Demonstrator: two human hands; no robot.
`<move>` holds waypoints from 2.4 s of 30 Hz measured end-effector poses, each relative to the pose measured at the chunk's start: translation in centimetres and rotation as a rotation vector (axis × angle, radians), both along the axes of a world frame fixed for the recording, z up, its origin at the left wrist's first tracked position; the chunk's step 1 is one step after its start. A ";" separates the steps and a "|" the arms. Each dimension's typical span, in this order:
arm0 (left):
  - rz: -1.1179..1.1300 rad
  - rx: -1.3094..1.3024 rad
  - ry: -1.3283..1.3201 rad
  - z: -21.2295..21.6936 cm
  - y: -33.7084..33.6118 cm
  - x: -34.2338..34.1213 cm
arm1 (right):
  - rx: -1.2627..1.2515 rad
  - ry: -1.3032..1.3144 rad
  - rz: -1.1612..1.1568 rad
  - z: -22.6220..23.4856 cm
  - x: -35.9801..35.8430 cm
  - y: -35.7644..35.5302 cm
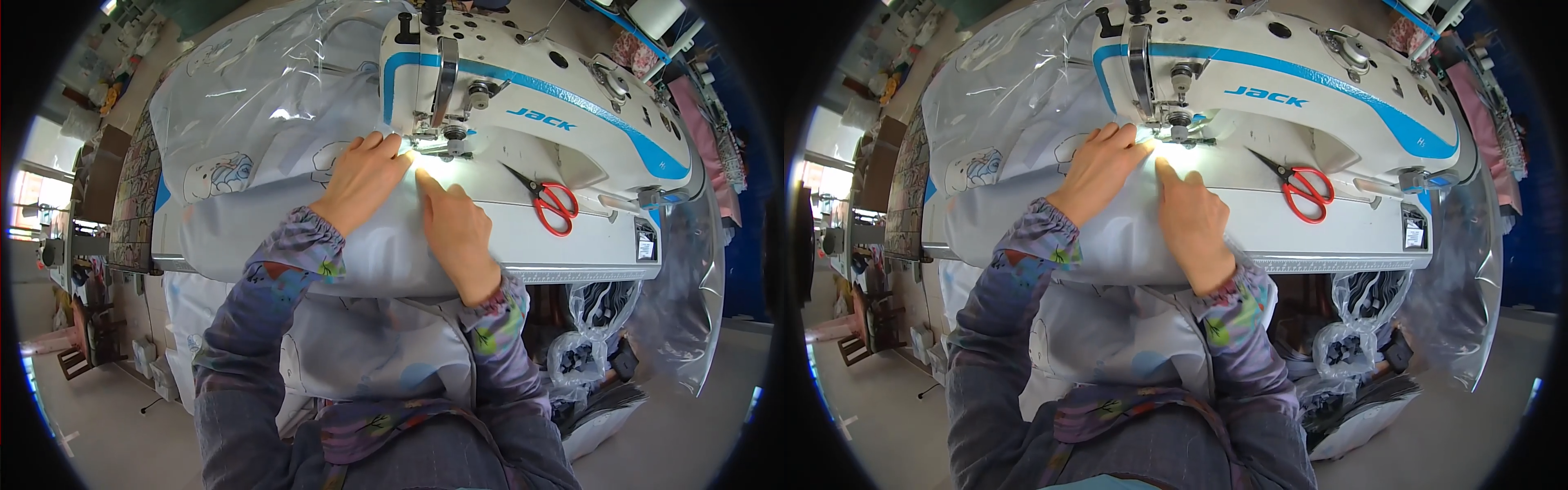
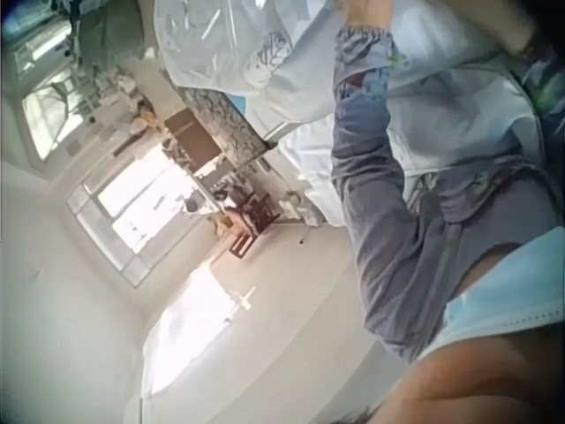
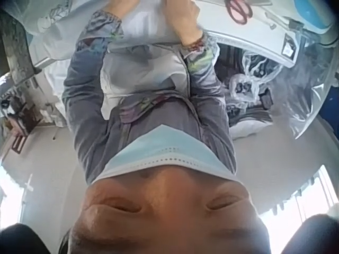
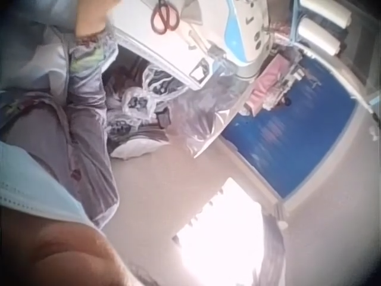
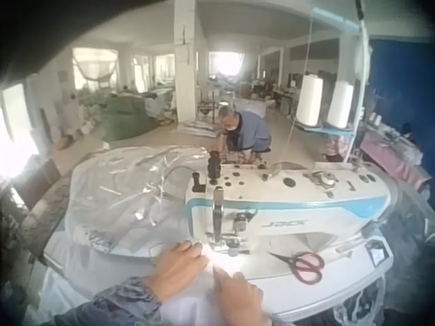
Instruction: Sewing a transparent plastic sheet onto a printed fabric panel using an industrial sewing machine.
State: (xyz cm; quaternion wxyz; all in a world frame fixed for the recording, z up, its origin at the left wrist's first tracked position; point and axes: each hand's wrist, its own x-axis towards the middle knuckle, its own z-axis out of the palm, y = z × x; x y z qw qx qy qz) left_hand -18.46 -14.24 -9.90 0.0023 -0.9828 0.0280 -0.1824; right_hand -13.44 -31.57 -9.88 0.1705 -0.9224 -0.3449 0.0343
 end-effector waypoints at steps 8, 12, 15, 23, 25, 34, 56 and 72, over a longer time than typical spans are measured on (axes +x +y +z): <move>0.121 0.014 -0.007 -0.9 -2.7 0.6 | 0.021 0.054 -0.052 -1.1 0.2 1.3; 0.157 -0.020 0.021 -1.2 -3.4 0.4 | 0.040 0.100 -0.066 -0.8 0.6 1.4; 0.160 -0.019 0.019 -0.3 -3.6 -0.3 | 0.134 0.171 0.028 0.7 0.6 -1.0; 0.200 -0.077 0.037 -0.3 -5.1 0.5 | 0.278 0.288 0.001 -1.1 0.5 -1.4; 0.209 -0.076 0.027 -0.5 -5.4 1.1 | 0.268 0.277 -0.027 -1.5 0.5 -0.5; 0.316 -0.151 0.077 -1.4 -5.5 0.1 | 0.202 -0.041 0.096 5.2 -1.4 -0.1; 0.817 -1.787 -0.514 -7.8 -1.3 -25.6 | 0.101 1.538 1.272 1.2 4.3 -1.6; 0.891 -1.031 -0.360 5.1 13.3 -9.3 | 0.653 0.804 0.997 -1.5 -4.2 2.7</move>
